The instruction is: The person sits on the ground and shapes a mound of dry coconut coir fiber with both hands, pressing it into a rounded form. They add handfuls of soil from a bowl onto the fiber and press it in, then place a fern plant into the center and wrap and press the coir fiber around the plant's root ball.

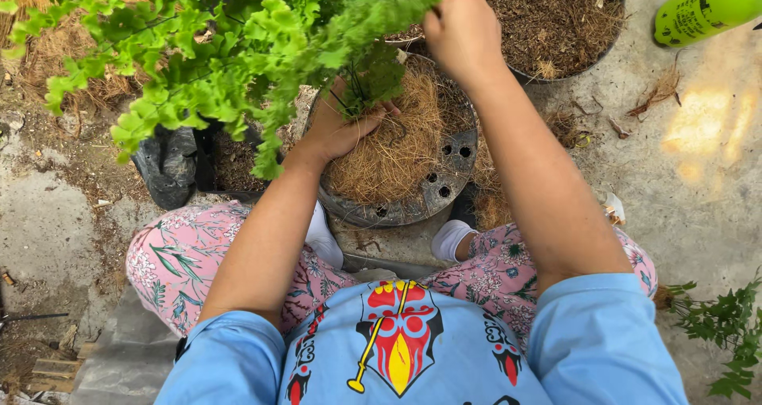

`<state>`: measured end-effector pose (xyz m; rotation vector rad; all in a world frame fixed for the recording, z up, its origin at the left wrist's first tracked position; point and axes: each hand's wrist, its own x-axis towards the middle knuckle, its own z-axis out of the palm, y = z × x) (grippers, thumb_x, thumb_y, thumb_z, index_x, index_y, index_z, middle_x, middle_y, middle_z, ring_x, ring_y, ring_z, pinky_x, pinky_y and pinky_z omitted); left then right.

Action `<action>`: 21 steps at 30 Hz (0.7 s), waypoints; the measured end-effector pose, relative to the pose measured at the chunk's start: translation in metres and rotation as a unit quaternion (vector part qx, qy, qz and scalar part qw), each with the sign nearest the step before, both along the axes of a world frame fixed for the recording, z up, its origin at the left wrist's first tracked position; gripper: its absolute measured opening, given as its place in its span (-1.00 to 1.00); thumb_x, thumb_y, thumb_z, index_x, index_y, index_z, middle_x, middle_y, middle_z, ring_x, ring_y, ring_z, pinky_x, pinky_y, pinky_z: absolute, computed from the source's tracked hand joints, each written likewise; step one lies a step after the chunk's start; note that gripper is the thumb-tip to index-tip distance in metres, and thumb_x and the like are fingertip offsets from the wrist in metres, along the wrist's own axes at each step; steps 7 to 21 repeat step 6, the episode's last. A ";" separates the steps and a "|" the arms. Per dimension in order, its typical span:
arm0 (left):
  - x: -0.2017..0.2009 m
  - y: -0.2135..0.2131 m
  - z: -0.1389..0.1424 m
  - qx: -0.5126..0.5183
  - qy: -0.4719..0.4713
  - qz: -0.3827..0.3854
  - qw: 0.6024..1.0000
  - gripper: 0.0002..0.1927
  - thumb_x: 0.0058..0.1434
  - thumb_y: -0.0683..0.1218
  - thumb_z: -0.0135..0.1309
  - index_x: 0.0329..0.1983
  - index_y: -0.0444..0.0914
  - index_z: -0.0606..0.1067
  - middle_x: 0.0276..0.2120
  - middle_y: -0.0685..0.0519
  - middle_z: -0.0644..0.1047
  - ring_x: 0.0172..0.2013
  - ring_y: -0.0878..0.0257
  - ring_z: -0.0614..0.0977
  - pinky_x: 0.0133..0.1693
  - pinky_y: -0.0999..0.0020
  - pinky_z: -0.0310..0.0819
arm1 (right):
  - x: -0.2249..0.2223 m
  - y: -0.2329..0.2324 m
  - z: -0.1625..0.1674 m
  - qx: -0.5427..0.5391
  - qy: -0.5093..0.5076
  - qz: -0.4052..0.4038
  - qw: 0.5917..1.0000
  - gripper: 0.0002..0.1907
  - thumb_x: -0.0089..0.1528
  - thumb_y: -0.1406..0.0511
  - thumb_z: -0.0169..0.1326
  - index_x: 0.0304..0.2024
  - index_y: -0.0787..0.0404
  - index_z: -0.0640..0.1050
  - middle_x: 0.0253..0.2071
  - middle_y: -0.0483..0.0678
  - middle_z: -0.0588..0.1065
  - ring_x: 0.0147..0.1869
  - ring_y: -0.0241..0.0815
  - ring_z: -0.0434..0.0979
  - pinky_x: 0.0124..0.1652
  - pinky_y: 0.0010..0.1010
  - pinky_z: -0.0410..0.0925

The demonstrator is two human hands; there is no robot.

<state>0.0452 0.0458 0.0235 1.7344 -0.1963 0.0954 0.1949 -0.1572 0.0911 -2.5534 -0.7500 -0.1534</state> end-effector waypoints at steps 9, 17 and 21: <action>-0.002 0.000 0.003 -0.059 0.037 -0.066 0.995 -0.52 0.31 -0.15 0.23 0.25 -0.28 0.37 -0.01 -0.01 0.63 0.08 0.21 0.64 0.22 0.21 0.47 | 0.007 -0.013 -0.001 -0.333 -0.124 0.091 0.930 -0.79 -0.04 0.19 0.32 -0.37 0.09 0.67 -0.29 0.07 0.53 -0.16 0.02 0.61 -0.28 -0.10 0.49; -0.002 0.000 0.003 -0.059 0.037 -0.066 0.995 -0.52 0.31 -0.15 0.23 0.25 -0.28 0.37 -0.01 -0.01 0.63 0.08 0.21 0.64 0.22 0.21 0.47 | 0.007 -0.013 -0.001 -0.333 -0.124 0.091 0.930 -0.79 -0.04 0.19 0.32 -0.37 0.09 0.67 -0.29 0.07 0.53 -0.16 0.02 0.61 -0.28 -0.10 0.49; -0.002 0.000 0.003 -0.059 0.037 -0.066 0.995 -0.52 0.31 -0.15 0.23 0.25 -0.28 0.37 -0.01 -0.01 0.63 0.08 0.21 0.64 0.22 0.21 0.47 | 0.007 -0.013 -0.001 -0.333 -0.124 0.091 0.930 -0.79 -0.04 0.19 0.32 -0.37 0.09 0.67 -0.29 0.07 0.53 -0.16 0.02 0.61 -0.28 -0.10 0.49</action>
